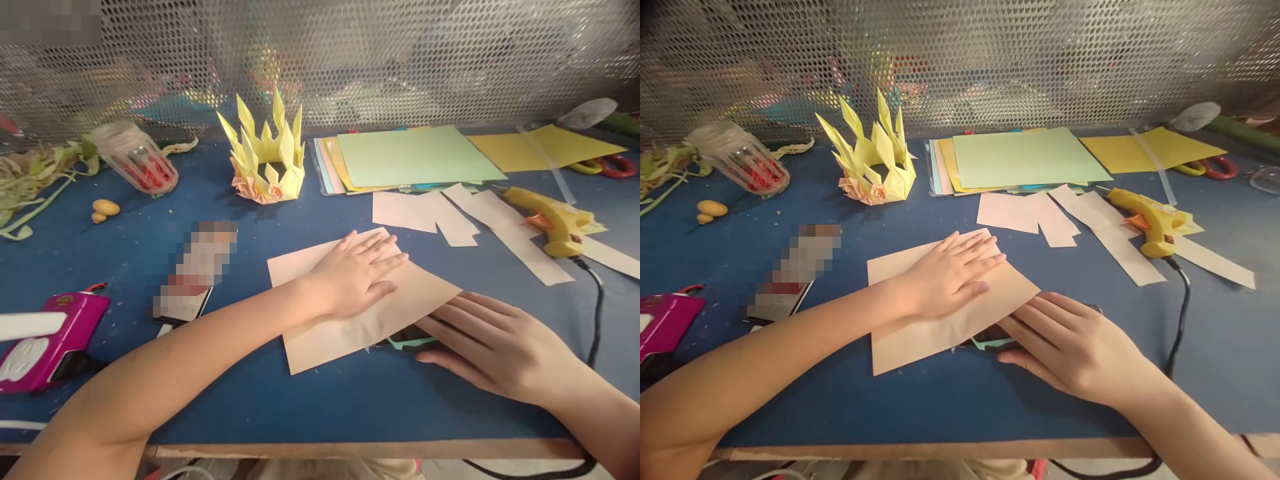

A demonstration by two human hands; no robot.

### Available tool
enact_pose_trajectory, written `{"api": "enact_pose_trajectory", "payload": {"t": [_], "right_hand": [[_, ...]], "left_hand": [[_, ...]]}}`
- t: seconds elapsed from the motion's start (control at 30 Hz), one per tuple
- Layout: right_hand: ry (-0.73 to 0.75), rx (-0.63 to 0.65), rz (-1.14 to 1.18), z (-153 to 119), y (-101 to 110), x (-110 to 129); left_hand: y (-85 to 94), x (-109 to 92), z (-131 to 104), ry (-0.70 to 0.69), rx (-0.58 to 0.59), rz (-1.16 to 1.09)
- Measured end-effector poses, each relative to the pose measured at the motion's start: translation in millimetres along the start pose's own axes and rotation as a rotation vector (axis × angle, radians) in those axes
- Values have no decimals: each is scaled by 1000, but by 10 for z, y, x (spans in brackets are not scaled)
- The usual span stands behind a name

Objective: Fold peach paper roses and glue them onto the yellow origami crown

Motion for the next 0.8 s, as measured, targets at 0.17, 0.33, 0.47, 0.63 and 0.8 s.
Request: {"api": "enact_pose_trajectory", "payload": {"t": [0.17, 0.33, 0.47, 0.63, 0.8], "right_hand": [[8, -11, 2, -36, -10, 7], [14, -8, 11, -59, -7, 20], [-1, 10, 34, -82, -33, 8], [-30, 5, 64, -66, -59, -20], [-1, -7, -10, 21, -17, 17]], "left_hand": [[-20, 3, 10, 5, 9, 7], [9, -9, 8, -6, -29, 19], [50, -20, -21, -24, -113, 38], [142, -92, -61, -47, -236, 88], [190, -186, -131, -8, -187, 109]]}}
Point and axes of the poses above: each hand's wrist, its own z-axis towards the middle knuckle, its own y-axis out of the back of the hand, x = y × z, the point moved 9 cm from there along z, towards the middle knuckle
